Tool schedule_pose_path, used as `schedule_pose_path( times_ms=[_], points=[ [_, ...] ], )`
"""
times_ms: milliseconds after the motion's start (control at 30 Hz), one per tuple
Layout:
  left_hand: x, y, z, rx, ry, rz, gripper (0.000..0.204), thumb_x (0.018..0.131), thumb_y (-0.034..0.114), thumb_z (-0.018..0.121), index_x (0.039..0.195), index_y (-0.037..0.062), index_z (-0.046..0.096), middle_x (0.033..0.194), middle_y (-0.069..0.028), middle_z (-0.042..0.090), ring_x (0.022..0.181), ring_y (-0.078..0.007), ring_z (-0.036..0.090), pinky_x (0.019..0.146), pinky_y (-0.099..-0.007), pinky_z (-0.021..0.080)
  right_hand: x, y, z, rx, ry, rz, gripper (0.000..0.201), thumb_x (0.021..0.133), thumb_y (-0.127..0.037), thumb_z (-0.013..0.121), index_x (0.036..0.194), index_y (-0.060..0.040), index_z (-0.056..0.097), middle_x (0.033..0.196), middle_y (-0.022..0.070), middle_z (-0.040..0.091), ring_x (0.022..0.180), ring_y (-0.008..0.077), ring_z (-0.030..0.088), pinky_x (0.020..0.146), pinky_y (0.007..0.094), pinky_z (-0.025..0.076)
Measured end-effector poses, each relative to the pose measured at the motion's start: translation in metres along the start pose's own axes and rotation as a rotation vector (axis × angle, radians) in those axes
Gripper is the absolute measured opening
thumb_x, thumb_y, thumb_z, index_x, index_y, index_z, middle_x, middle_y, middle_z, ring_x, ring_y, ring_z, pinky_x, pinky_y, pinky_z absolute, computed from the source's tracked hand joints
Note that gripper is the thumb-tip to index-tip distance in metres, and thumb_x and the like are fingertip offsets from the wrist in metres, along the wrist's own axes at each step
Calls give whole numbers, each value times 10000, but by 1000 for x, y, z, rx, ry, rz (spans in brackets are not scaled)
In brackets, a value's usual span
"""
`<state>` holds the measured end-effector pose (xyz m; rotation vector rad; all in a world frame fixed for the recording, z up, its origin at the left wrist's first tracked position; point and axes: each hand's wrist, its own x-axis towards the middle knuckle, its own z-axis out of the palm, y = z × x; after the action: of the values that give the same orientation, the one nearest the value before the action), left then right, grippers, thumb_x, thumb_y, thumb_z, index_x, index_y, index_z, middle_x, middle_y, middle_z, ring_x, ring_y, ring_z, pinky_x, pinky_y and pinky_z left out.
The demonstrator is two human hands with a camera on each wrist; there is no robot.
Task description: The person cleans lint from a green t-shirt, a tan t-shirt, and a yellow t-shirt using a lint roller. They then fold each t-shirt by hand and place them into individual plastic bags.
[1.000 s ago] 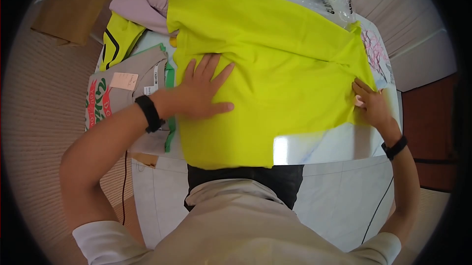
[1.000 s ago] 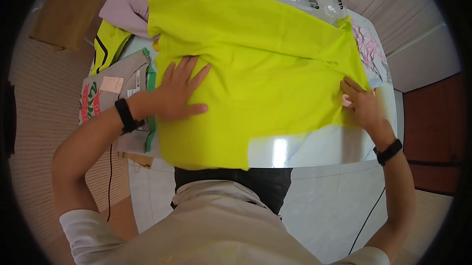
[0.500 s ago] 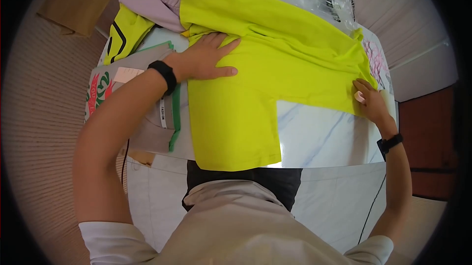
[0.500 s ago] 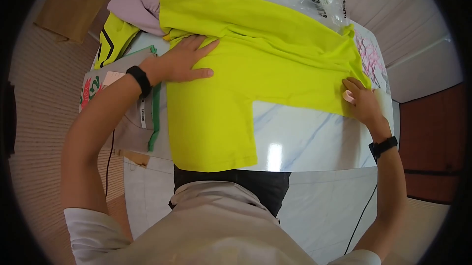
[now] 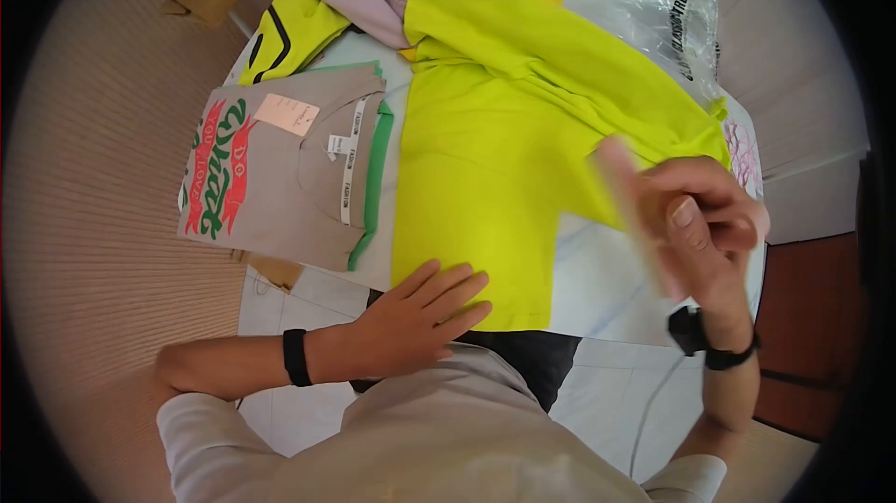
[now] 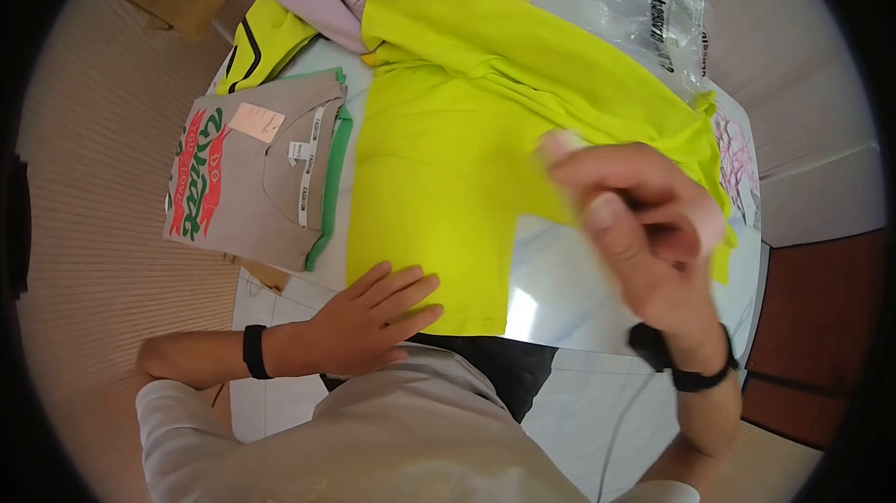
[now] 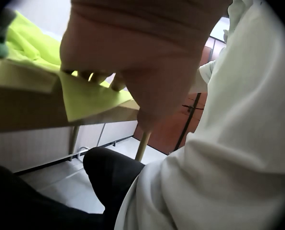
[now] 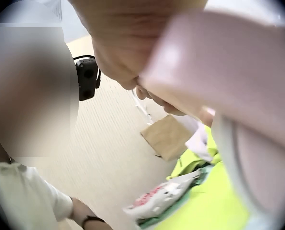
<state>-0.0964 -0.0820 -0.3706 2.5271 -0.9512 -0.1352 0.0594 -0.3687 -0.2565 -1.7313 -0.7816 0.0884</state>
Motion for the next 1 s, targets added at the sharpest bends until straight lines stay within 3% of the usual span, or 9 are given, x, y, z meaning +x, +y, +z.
schedule_pose_path(
  times_ms=[100, 233, 333, 367, 567, 700, 867, 933, 1000],
  points=[
    [-18, 3, 16, 7, 224, -109, 598, 788, 267, 862, 1316, 101, 639, 1464, -158, 556, 1377, -355, 514, 1169, -535, 376, 13, 22, 57, 633, -76, 149, 351, 1065, -259, 632, 1128, 78, 705, 761, 29, 636, 645, 80, 527, 610, 260, 418],
    [-31, 1, 31, -5, 445, -190, 415, 837, 213, 803, 1224, 97, 705, 1387, -124, 616, 1323, -315, 568, 1160, -511, 399, 24, 59, 112, 1050, -63, 218, 353, 1055, -285, 653, 1025, 65, 695, 691, 17, 604, 601, 81, 513, 574, 271, 418],
    [-37, 2, 42, 20, 533, -229, 319, 847, 170, 779, 1161, 129, 732, 1331, -84, 656, 1277, -278, 606, 1143, -484, 414, 21, 83, 110, 799, 43, 262, 341, 1054, -284, 653, 975, 46, 676, 687, 30, 600, 598, 96, 526, 576, 283, 430],
    [-39, 1, 46, 51, 568, -226, 284, 851, 157, 772, 1132, 141, 737, 1312, -67, 666, 1263, -262, 614, 1135, -472, 418, 22, 94, 103, 728, 106, 275, 328, 1060, -300, 635, 942, 5, 647, 613, 2, 495, 546, 102, 448, 534, 293, 386],
    [-48, -16, 64, 135, 732, -206, 174, 862, 117, 747, 1018, 194, 745, 1220, 12, 703, 1190, -185, 645, 1102, -415, 421, 39, 104, 57, 911, 331, 377, 395, 1114, -386, 508, 882, -77, 585, 583, -23, 269, 509, 114, 251, 475, 303, 270],
    [-52, -21, 68, 125, 774, -207, 181, 870, 144, 752, 1042, 202, 740, 1219, 23, 699, 1184, -168, 641, 1103, -404, 413, 43, 85, 70, 833, 286, 245, 489, 1131, -462, 430, 860, -80, 570, 584, -15, 285, 513, 117, 254, 475, 303, 272],
    [-52, -17, 76, 143, 782, -229, 279, 834, 112, 778, 1090, 222, 755, 1190, 34, 691, 1144, -164, 640, 1140, -402, 357, 50, 57, 144, 1038, 89, 333, 503, 1137, -456, 399, 878, -57, 562, 584, -7, 302, 512, 131, 282, 489, 319, 312],
    [-51, -15, 73, 159, 769, -244, 278, 870, 132, 745, 1132, 221, 760, 1199, 37, 682, 1145, -156, 631, 1130, -402, 357, 52, 70, 161, 1035, -143, 328, 460, 1133, -435, 423, 926, -47, 559, 593, 12, 344, 517, 148, 328, 498, 329, 346],
    [-51, -14, 72, 184, 760, -255, 267, 889, 159, 726, 1147, 216, 762, 1204, 40, 674, 1144, -154, 624, 1117, -403, 359, 58, 66, 168, 1007, -72, 403, 456, 1130, -433, 442, 907, -54, 563, 586, 0, 330, 505, 137, 312, 489, 314, 335]
  ],
)
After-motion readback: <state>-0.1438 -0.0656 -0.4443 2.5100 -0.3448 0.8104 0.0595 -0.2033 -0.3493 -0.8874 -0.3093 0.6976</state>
